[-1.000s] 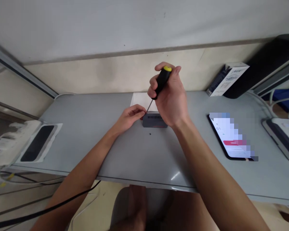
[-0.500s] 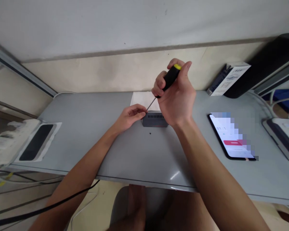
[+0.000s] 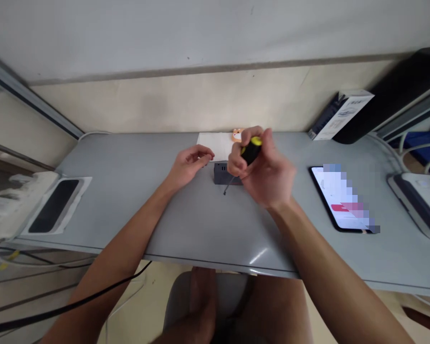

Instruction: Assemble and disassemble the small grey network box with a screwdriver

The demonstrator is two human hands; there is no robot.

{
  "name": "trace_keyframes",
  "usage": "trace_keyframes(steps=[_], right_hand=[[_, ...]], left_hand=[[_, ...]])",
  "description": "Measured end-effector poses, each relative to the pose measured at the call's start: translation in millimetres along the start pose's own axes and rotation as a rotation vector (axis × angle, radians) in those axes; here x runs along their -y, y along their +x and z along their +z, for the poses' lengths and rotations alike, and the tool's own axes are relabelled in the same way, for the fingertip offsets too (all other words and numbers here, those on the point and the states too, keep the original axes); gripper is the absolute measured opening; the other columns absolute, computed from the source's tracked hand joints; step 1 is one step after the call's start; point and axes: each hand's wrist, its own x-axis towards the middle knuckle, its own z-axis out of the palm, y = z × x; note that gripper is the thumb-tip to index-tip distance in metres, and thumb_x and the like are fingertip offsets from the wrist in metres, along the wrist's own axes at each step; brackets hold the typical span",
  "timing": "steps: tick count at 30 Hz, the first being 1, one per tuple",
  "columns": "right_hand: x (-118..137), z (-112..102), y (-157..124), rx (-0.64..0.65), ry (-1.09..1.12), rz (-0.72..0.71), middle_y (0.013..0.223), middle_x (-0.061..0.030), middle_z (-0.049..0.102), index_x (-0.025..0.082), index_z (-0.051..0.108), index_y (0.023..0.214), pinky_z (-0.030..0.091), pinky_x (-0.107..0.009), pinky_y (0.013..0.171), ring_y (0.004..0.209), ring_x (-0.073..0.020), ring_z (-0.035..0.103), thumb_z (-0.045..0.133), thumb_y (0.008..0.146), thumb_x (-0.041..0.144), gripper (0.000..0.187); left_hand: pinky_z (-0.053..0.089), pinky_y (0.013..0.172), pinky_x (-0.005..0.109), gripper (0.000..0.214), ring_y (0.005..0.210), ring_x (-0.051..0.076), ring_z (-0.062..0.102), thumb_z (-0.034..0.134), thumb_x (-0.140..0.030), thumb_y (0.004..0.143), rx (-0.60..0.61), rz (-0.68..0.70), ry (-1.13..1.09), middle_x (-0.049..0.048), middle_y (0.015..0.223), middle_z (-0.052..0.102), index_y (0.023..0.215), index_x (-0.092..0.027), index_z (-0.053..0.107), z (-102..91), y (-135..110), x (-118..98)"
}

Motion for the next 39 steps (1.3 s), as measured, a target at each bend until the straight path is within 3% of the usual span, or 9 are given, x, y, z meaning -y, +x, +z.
trace_keyframes(steps=[6, 11, 14, 20, 23, 30, 35, 39], right_hand=[[-18.3, -1.9, -0.3, 0.023, -0.059, 0.073, 0.06, 0.0037, 0.046, 0.025, 0.054, 0.084, 0.032, -0.029, 0.05, 0.049, -0.0111, 0.035, 0.063, 0.095, 0.066, 0.044], [-17.0, -2.1, -0.8, 0.01, -0.088, 0.069, 0.062, 0.0033, 0.045, 0.025, 0.054, 0.085, 0.032, -0.029, 0.05, 0.05, -0.0117, 0.036, 0.061, 0.096, 0.066, 0.043], [-11.6, -2.5, -0.6, -0.004, -0.04, 0.014, 0.063, 0.0032, 0.043, 0.026, 0.055, 0.085, 0.036, -0.029, 0.051, 0.051, -0.0122, 0.036, 0.058, 0.1, 0.062, 0.039], [8.6, -9.7, 4.7, -0.078, 0.08, -0.074, 0.06, 0.0046, 0.036, 0.027, 0.053, 0.082, 0.038, -0.029, 0.053, 0.049, -0.0126, 0.032, 0.055, 0.101, 0.057, 0.035], [10.1, -12.5, 6.4, -0.121, 0.066, -0.086, 0.06, 0.0049, 0.036, 0.027, 0.052, 0.081, 0.036, -0.029, 0.052, 0.049, -0.0125, 0.03, 0.057, 0.099, 0.058, 0.036], [-12.5, -2.0, -1.1, 0.016, -0.069, 0.022, 0.06, 0.0037, 0.045, 0.025, 0.055, 0.086, 0.034, -0.029, 0.052, 0.052, -0.0126, 0.037, 0.058, 0.098, 0.064, 0.041], [-18.3, 1.9, -3.8, 0.05, -0.088, 0.044, 0.062, 0.0037, 0.048, 0.023, 0.055, 0.085, 0.032, -0.027, 0.051, 0.053, -0.0108, 0.039, 0.059, 0.099, 0.062, 0.041], [-17.8, 2.2, -3.5, 0.03, -0.076, 0.047, 0.061, 0.0036, 0.049, 0.023, 0.056, 0.085, 0.032, -0.027, 0.05, 0.052, -0.011, 0.039, 0.059, 0.099, 0.061, 0.04]], left_hand=[[0.051, 0.073, 0.03, 0.019, 0.08, 0.017, 0.066, 0.074, -0.039, 0.081, -0.145, 0.006, 0.021, 0.0035, 0.086, 0.074, 0.084, -0.02, 0.073, -7.7, 2.1, 2.1], [0.051, 0.074, 0.031, 0.017, 0.081, 0.017, 0.066, 0.072, -0.038, 0.081, -0.167, 0.014, 0.036, 0.0034, 0.087, 0.074, 0.084, -0.021, 0.073, -11.2, 1.7, 1.7], [0.051, 0.075, 0.032, 0.019, 0.081, 0.017, 0.065, 0.072, -0.04, 0.084, -0.102, 0.046, 0.048, 0.0036, 0.087, 0.073, 0.086, -0.021, 0.073, -10.7, -0.1, -2.3], [0.051, 0.082, 0.033, 0.019, 0.088, 0.018, 0.062, 0.072, -0.04, 0.092, 0.191, 0.182, 0.203, 0.0051, 0.101, 0.073, 0.099, -0.023, 0.075, -1.9, -10.4, -17.5], [0.051, 0.081, 0.034, 0.02, 0.088, 0.018, 0.061, 0.072, -0.041, 0.094, 0.239, 0.271, 0.283, 0.006, 0.104, 0.07, 0.103, -0.023, 0.075, 3.2, -14.6, -20.4], [0.052, 0.078, 0.033, 0.027, 0.088, 0.018, 0.062, 0.057, -0.047, 0.106, 0.104, 0.374, 0.371, 0.0063, 0.102, 0.069, 0.105, -0.024, 0.072, 1.1, -11.6, -5.8], [0.052, 0.075, 0.031, 0.026, 0.081, 0.016, 0.061, 0.059, -0.047, 0.105, -0.016, 0.4, 0.406, 0.0044, 0.095, 0.068, 0.101, -0.024, 0.07, -1.2, -8.7, 1.5], [0.053, 0.075, 0.032, 0.019, 0.08, 0.016, 0.061, 0.06, -0.039, 0.103, -0.04, 0.367, 0.418, 0.004, 0.093, 0.068, 0.1, -0.023, 0.07, 0.7, -11.1, -2.1]])
